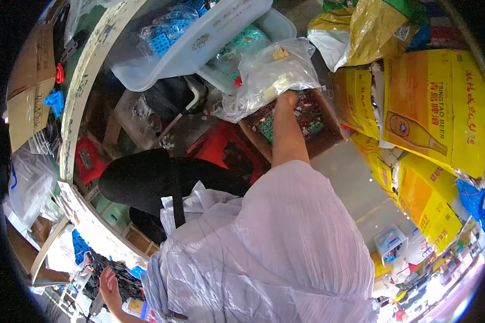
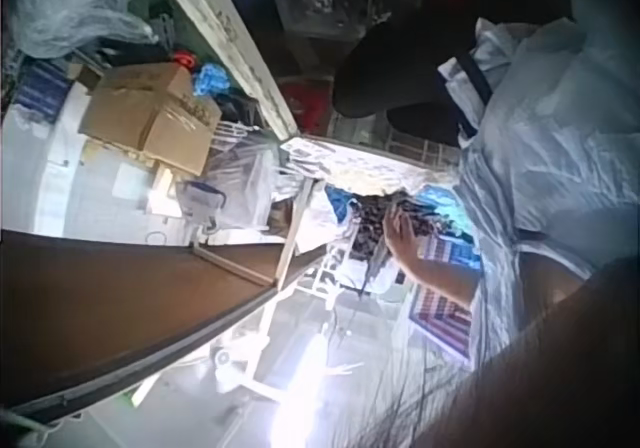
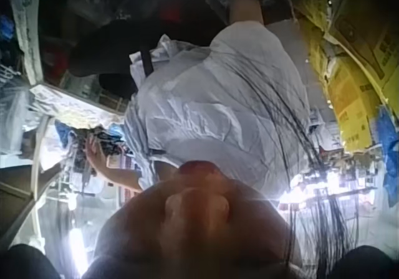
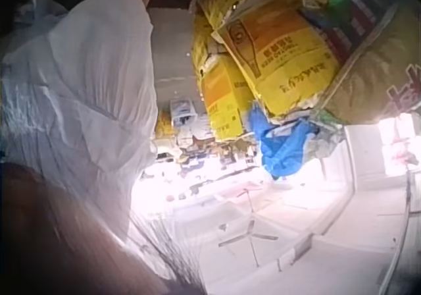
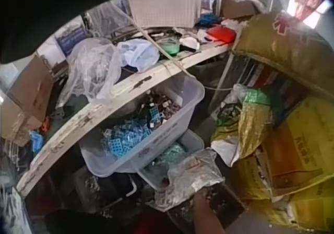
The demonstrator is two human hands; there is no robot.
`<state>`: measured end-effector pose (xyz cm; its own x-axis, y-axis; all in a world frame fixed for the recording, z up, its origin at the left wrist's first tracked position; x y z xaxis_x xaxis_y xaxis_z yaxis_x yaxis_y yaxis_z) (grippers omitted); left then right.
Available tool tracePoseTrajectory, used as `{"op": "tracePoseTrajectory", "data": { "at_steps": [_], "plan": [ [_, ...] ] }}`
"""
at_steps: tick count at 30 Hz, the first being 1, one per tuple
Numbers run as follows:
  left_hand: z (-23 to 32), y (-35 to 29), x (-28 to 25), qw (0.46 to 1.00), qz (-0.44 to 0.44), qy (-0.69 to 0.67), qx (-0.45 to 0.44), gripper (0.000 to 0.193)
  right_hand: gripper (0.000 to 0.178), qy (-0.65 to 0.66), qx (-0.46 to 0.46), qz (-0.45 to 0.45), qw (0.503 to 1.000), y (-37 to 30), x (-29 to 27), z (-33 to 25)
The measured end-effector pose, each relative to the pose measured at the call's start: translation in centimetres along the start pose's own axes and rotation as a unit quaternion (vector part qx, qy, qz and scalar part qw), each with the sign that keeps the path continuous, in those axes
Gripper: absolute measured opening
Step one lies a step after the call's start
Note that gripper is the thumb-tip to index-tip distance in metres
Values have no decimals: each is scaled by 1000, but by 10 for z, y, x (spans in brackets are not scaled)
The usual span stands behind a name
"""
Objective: Assembling electronic toy components by inserting circuit boards and using a power screwdriver.
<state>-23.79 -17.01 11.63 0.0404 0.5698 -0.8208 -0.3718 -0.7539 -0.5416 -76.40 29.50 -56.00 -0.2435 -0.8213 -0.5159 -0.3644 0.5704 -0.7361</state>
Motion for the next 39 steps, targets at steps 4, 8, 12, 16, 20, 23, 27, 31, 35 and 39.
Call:
{"op": "tracePoseTrajectory", "data": {
  "at_steps": [4, 8, 12, 16, 20, 23, 27, 31, 35, 39],
  "plan": [
    [-8, -5, 12, 1000, -4, -11, -19, 36, 54, 36, -22, -23, 999, -2, -8, -5],
    [-2, 19, 12, 999, -9, -40, 24, 36, 52, 35, -137, -139, 980, 60, -4, 4],
    [-17, 8, 27, 998, -16, -56, -6, 34, 42, 148, -17, -220, 964, 16, 10, 19],
    [-47, -23, 43, 997, -19, -74, -30, 32, 25, 183, 36, -352, 917, -32, 24, 27],
    [-36, -4, 45, 996, -27, -75, -32, 35, 22, 130, 82, -319, 935, 37, 32, 69],
    [-54, 9, 47, 995, -24, -94, -17, 34, 26, 125, -144, -286, 939, 73, 31, 49],
    [-73, -18, 64, 994, -22, -92, -53, 34, 29, 220, 30, -386, 895, -11, 10, 18],
    [-76, -23, 70, 991, -36, -106, -76, 34, 30, 120, 108, -435, 886, -31, -10, 40],
    [-62, 14, 59, 993, -55, -101, -29, 34, 48, 71, 76, -381, 919, 21, 31, 91],
    [-72, 0, 61, 992, -42, -116, -38, 34, 70, -53, -17, -175, 983, -30, 26, 64]
  ]
}}
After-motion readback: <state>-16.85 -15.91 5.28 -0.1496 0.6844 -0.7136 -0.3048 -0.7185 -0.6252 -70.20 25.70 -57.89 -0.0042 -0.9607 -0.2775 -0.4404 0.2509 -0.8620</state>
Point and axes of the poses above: each hand's wrist, its own y-axis towards the middle knuckle, its own x-axis out of the palm, z = x × y, the point moved 8 cm from there along y, towards the middle knuckle, and after that the axes turned 2 degrees about -z, right-handed, at the moved point
